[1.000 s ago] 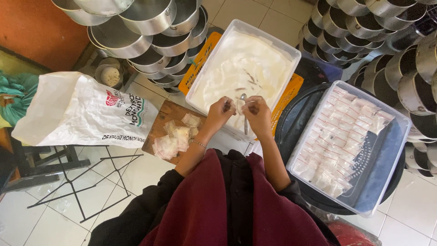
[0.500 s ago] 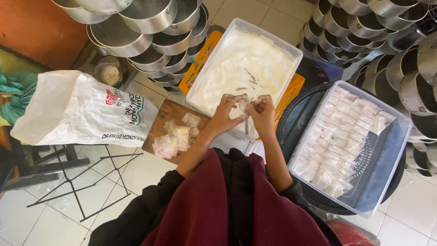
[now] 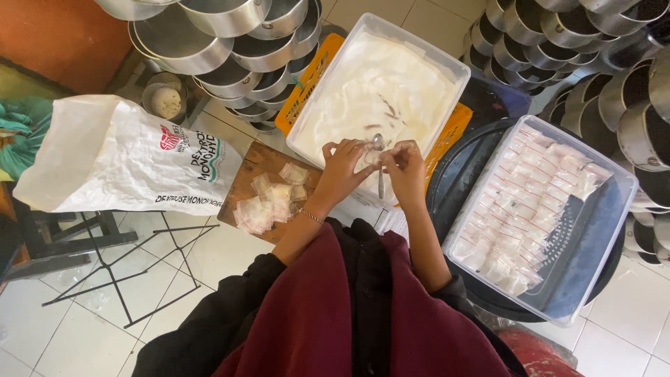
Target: Scooping a white creamy substance from a large container into small plastic bags and arranging them in a storage bin.
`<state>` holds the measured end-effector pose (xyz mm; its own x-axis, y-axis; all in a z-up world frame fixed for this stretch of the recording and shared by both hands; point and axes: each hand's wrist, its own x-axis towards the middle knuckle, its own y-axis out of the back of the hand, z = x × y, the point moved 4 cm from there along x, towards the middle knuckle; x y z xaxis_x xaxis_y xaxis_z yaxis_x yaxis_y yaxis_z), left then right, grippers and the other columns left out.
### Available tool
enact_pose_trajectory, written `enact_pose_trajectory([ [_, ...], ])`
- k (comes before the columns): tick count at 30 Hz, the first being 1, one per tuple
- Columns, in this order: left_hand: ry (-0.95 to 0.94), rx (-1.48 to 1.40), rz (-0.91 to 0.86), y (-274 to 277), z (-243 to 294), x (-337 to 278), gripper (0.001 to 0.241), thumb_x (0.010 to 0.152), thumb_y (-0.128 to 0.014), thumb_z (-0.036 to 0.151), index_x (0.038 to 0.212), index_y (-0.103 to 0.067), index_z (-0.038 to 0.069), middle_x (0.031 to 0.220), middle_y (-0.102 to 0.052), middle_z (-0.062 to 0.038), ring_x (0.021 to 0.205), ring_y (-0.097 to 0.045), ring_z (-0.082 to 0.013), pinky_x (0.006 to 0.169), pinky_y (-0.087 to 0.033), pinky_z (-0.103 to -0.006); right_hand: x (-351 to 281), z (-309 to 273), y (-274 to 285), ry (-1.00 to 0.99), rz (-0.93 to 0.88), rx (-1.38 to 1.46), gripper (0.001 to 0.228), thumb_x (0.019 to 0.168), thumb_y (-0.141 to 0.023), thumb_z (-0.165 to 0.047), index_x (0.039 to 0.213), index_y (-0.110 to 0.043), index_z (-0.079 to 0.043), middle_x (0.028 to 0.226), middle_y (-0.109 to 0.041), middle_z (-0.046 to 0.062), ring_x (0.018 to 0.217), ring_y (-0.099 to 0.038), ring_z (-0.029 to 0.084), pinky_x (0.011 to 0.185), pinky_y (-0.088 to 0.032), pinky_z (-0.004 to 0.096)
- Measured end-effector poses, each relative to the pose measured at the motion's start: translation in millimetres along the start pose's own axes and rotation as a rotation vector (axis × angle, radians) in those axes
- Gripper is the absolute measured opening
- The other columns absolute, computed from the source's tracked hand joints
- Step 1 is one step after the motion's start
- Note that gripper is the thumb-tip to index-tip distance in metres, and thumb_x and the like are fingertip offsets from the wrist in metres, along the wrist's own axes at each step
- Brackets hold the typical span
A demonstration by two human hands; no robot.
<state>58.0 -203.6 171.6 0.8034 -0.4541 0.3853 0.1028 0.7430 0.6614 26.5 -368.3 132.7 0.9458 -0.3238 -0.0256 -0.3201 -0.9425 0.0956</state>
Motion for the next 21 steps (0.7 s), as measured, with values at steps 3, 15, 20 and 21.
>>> enact_pose_trajectory([
  [3,-0.003,0.03,0.008,-1,-10,-4,0.041,0.095,-0.074,0.033,0.131,-0.062,0.017,0.117,-0.065,-0.002,0.115,-0.057,-0.0201,0.101,-0.028,-0.0525,0,-10,10,0.082,-0.008,-0.134,0.014,0.101,-0.065,-0.008,0.111,-0.055,-0.01,0.099,-0.069,0.014,0.081,-0.073,0.022,0.066,-0.058,0.029],
  [15,0.103,0.088,0.052,2,-37,-14,0.049,0.092,-0.076,0.033,0.138,-0.059,0.023,0.128,-0.058,-0.002,0.115,-0.056,-0.0215,0.096,-0.031,-0.0537,-2,8,-1,0.296,-0.62,-1.405,0.021,0.082,-0.079,-0.022,0.103,-0.077,-0.025,0.105,-0.058,0.004,0.104,-0.06,0.028,0.083,-0.054,0.045],
  [20,0.135,0.104,0.132,8,-49,-16,0.051,0.09,-0.078,0.034,0.137,-0.061,0.025,0.126,-0.055,-0.001,0.112,-0.058,-0.0216,0.095,-0.031,-0.0526,-1,7,5,0.341,-0.618,-1.253,0.026,0.088,-0.073,-0.023,0.114,-0.072,-0.023,0.106,-0.061,0.007,0.103,-0.062,0.031,0.081,-0.053,0.048],
  [21,0.14,0.113,0.177,9,-52,-17,0.051,0.089,-0.08,0.036,0.136,-0.062,0.027,0.123,-0.054,0.0,0.11,-0.06,-0.0203,0.094,-0.031,-0.0504,0,7,8,0.396,-0.584,-1.174,0.029,0.091,-0.07,-0.023,0.12,-0.069,-0.021,0.108,-0.061,0.009,0.101,-0.063,0.033,0.078,-0.054,0.049],
])
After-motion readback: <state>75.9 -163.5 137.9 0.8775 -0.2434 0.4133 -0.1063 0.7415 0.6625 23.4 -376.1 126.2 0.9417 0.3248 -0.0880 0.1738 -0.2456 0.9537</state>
